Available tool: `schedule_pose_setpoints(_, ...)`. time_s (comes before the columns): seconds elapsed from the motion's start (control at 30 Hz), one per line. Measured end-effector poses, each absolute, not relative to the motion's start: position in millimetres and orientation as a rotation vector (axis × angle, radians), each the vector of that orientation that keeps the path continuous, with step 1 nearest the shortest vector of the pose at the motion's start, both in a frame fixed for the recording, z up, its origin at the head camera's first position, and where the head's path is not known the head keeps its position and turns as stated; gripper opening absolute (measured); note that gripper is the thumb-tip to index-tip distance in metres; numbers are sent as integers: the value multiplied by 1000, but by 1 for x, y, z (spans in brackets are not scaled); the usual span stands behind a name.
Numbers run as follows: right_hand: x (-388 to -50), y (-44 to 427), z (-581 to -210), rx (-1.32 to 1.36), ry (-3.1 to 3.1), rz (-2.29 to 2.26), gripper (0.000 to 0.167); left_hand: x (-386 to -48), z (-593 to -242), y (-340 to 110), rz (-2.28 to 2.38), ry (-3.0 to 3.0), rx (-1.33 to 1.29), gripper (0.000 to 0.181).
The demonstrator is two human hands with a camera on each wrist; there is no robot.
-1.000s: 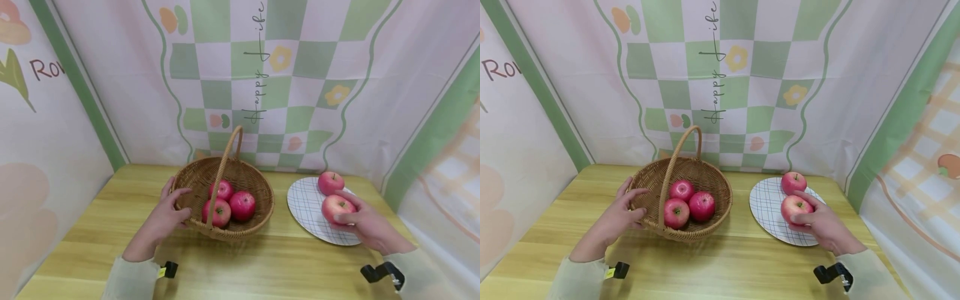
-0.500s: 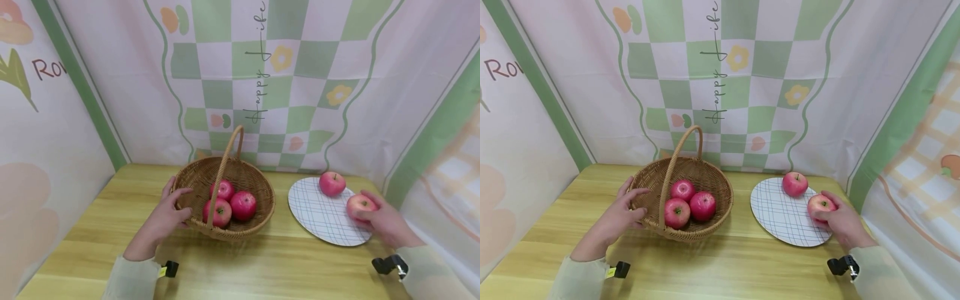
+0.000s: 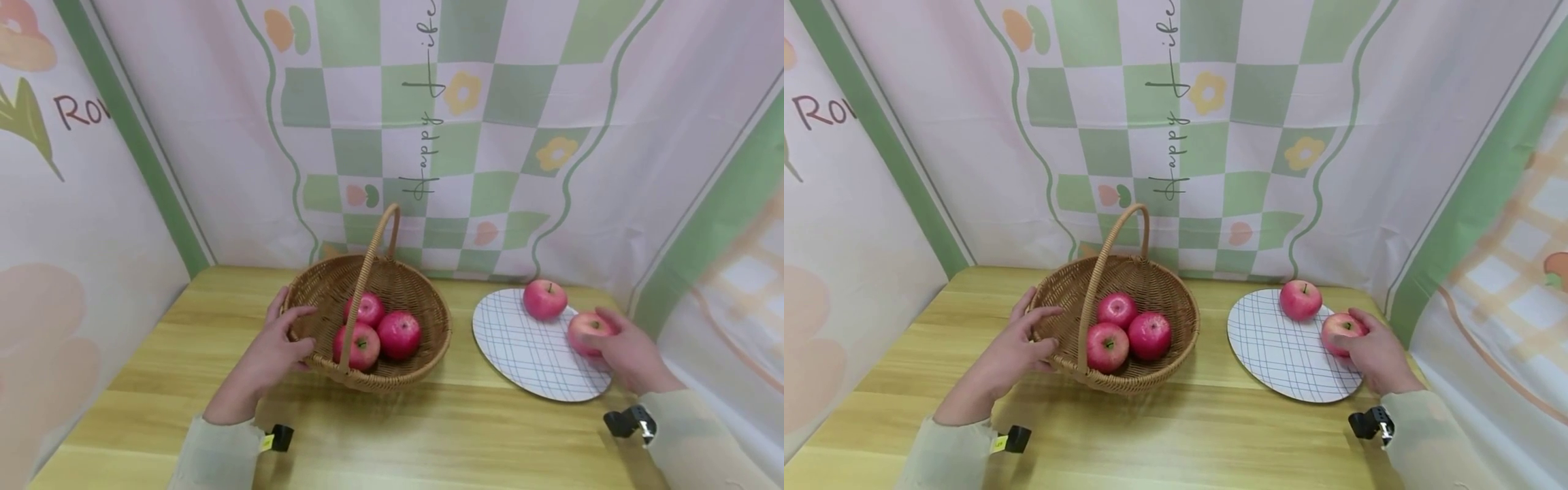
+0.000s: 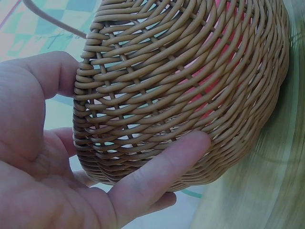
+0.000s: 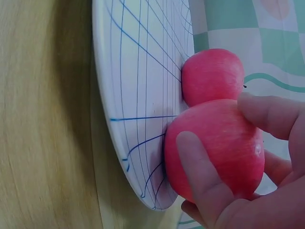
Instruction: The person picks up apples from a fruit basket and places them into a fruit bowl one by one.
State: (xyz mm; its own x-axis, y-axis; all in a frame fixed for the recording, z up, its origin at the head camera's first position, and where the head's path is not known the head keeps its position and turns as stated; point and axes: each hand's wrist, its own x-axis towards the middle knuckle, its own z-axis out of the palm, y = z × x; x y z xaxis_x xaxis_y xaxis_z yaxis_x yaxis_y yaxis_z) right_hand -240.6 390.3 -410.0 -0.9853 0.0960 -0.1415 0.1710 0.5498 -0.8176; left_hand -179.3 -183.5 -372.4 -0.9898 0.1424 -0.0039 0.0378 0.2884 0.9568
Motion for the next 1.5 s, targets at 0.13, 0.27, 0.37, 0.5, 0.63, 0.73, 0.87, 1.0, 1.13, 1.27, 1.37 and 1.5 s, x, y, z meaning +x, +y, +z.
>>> schedule_pose_setpoints(0.13,-239,391,-407,222,2703,-1381,106,-180,-372,-184,1821,2447,171,57)
schedule_pose_setpoints(0.27,-238,395,-405,196,2697,-1359,106,-181,-372,-183,1825,2445,166,56)
schedule_pose_setpoints(0.37,-237,398,-401,173,2779,-1259,107,-180,-372,-183,1828,2439,159,55)
schedule_pose_setpoints(0.5,-235,398,-391,145,2954,-1132,105,-180,-371,-183,1822,2442,157,55)
schedule_pose_setpoints(0.63,-232,388,-370,164,3109,-1091,102,-179,-371,-183,1818,2442,157,55)
schedule_pose_setpoints(0.73,-230,372,-352,170,3132,-1176,103,-179,-371,-183,1821,2437,156,55)
schedule_pose_setpoints(0.87,-226,340,-329,73,2938,-1446,103,-179,-371,-183,1826,2434,158,55)
schedule_pose_setpoints(1.0,-222,302,-313,-73,2572,-1788,98,-180,-371,-183,1827,2435,156,55)
schedule_pose_setpoints(1.13,-218,256,-306,-252,2305,-2005,92,-180,-372,-183,1827,2436,160,54)
schedule_pose_setpoints(1.27,-219,211,-310,-407,2218,-2082,88,-180,-372,-183,1824,2438,171,54)
schedule_pose_setpoints(1.37,-221,185,-319,-437,2178,-2098,88,-180,-371,-183,1823,2441,179,54)
schedule_pose_setpoints(1.5,-226,162,-334,-481,2220,-2000,88,-179,-371,-182,1820,2447,183,54)
